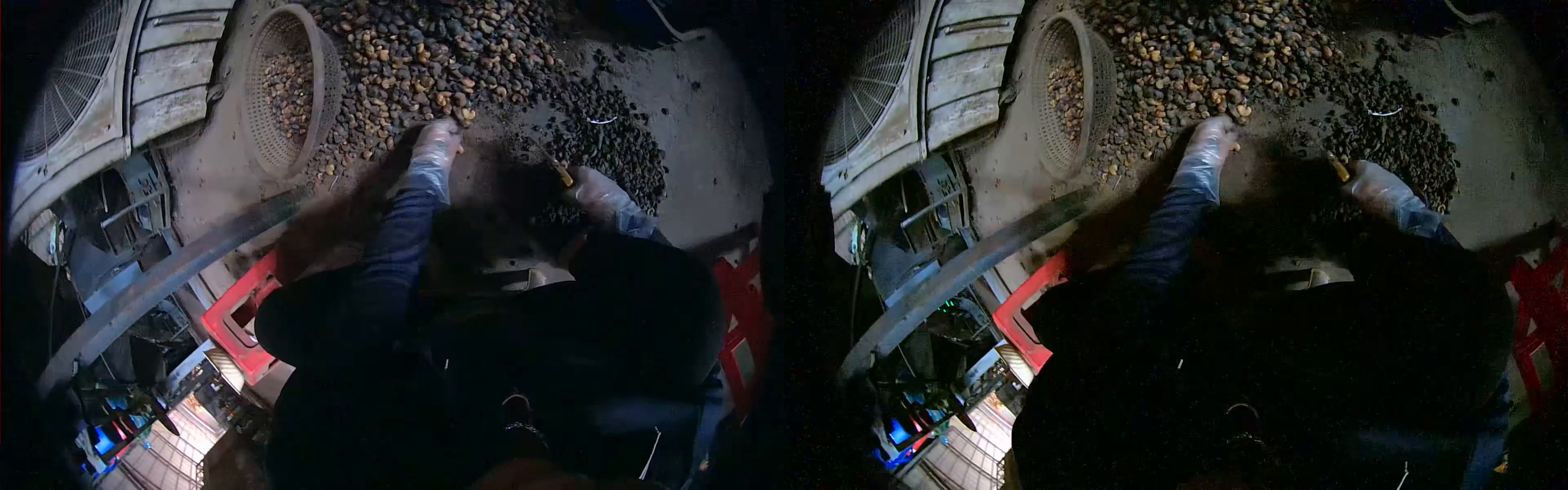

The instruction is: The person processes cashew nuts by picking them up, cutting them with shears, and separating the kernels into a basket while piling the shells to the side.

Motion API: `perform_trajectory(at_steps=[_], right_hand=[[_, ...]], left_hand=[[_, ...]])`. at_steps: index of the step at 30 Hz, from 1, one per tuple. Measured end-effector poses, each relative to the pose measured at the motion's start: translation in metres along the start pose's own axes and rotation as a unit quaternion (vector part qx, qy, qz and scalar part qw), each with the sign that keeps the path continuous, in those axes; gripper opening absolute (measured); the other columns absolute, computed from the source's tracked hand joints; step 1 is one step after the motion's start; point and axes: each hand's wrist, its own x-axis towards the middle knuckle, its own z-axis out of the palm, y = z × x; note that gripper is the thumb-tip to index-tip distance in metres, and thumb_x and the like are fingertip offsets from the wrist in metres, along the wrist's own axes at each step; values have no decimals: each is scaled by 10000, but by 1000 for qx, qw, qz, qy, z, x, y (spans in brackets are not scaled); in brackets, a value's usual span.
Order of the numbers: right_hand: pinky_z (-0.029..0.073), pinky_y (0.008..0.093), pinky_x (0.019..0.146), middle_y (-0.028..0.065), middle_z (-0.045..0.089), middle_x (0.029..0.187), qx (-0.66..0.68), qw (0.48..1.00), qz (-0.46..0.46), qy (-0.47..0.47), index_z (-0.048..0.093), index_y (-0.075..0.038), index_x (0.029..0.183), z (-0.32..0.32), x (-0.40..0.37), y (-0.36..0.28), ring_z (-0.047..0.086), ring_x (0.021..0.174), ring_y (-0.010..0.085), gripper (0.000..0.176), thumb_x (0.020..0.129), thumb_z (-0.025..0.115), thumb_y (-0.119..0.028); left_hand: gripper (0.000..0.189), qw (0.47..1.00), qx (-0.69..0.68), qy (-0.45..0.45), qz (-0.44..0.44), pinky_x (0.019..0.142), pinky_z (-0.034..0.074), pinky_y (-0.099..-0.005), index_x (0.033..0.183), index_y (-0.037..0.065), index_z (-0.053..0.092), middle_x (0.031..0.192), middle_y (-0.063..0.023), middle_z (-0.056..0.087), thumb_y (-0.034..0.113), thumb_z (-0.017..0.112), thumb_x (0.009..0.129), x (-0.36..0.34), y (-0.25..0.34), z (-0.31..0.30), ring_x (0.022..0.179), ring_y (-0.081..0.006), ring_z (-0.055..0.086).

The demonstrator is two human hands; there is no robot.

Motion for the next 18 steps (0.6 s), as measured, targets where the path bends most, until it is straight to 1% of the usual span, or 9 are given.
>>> perform_trajectory(at_steps=[2, 4, 6, 9, 13, 15, 16, 17, 18], right_hand=[[555, 420, 842, 141, 757, 1024, -24, 1000, -1, -6, 687, 23, 1266, -1, 2, 0, 702, 935, 257, 430, 918, 726, -226], [566, 443, 852, 180, 752, 1049, -47, 999, -6, -15, 677, 29, 1267, 3, 5, -2, 715, 965, 301, 466, 924, 743, -279], [576, 467, 863, 218, 747, 1074, -77, 997, -14, -21, 667, 35, 1269, 3, 7, -5, 728, 995, 345, 508, 931, 760, -332], [577, 471, 857, 214, 746, 1059, -72, 997, -37, -4, 667, 39, 1260, 3, 6, -5, 725, 971, 351, 503, 935, 760, -334], [575, 473, 852, 206, 746, 1033, -75, 993, -88, 12, 667, 44, 1253, 4, 6, -5, 721, 941, 353, 495, 934, 757, -323], [569, 465, 859, 205, 748, 1028, -63, 995, -82, 14, 667, 42, 1265, 10, 1, -9, 723, 951, 339, 491, 918, 751, -295], [566, 462, 862, 204, 749, 1026, -59, 995, -74, 14, 666, 40, 1272, 10, -1, -11, 724, 956, 333, 491, 909, 748, -281], [563, 458, 865, 203, 750, 1024, -55, 996, -62, 14, 666, 39, 1278, 9, -4, -11, 726, 961, 326, 492, 901, 745, -267], [560, 454, 869, 202, 750, 1022, -51, 998, -45, 12, 666, 38, 1284, 6, -6, -13, 727, 966, 319, 493, 893, 742, -253]], left_hand=[[78, 942, -244, -42, -225, 657, 539, -284, 965, 30, 728, 819, -50, 688, 97, 689, 974, 4, 20, -11, 774, -138, 690], [91, 858, -476, -79, -174, 622, 509, -263, 1042, 27, 720, 855, -12, 675, 99, 697, 991, -17, 28, -24, 719, -109, 638], [330, 829, -504, -95, -224, 780, 521, -256, 1322, -27, 656, 1012, -22, 681, 149, 699, 1047, -35, 67, -44, 908, -113, 618], [247, 790, -559, -140, -208, 746, 476, -260, 1248, 12, 683, 1008, -8, 658, 179, 669, 1068, -43, 84, -43, 895, -114, 583], [191, 874, -462, -120, -95, 697, 531, -254, 1203, 33, 668, 978, -46, 676, 176, 626, 1082, -35, 78, -85, 818, -121, 622], [267, 640, -757, 63, -118, 618, 623, -207, 1264, 6, 629, 988, -97, 712, 202, 632, 1082, -37, 90, -128, 780, -117, 702], [333, 567, -824, 13, 9, 585, 662, -166, 1309, -14, 590, 1034, -133, 728, 233, 627, 1089, -13, 57, -145, 780, -130, 752], [323, 564, -823, 60, -18, 573, 638, -154, 1296, -10, 608, 1029, -126, 723, 231, 641, 1083, -13, 70, -162, 743, -116, 719], [331, 657, -743, 104, -70, 601, 646, -167, 1283, -11, 623, 1031, -118, 723, 249, 649, 1079, -17, 74, -156, 729, -117, 703]])
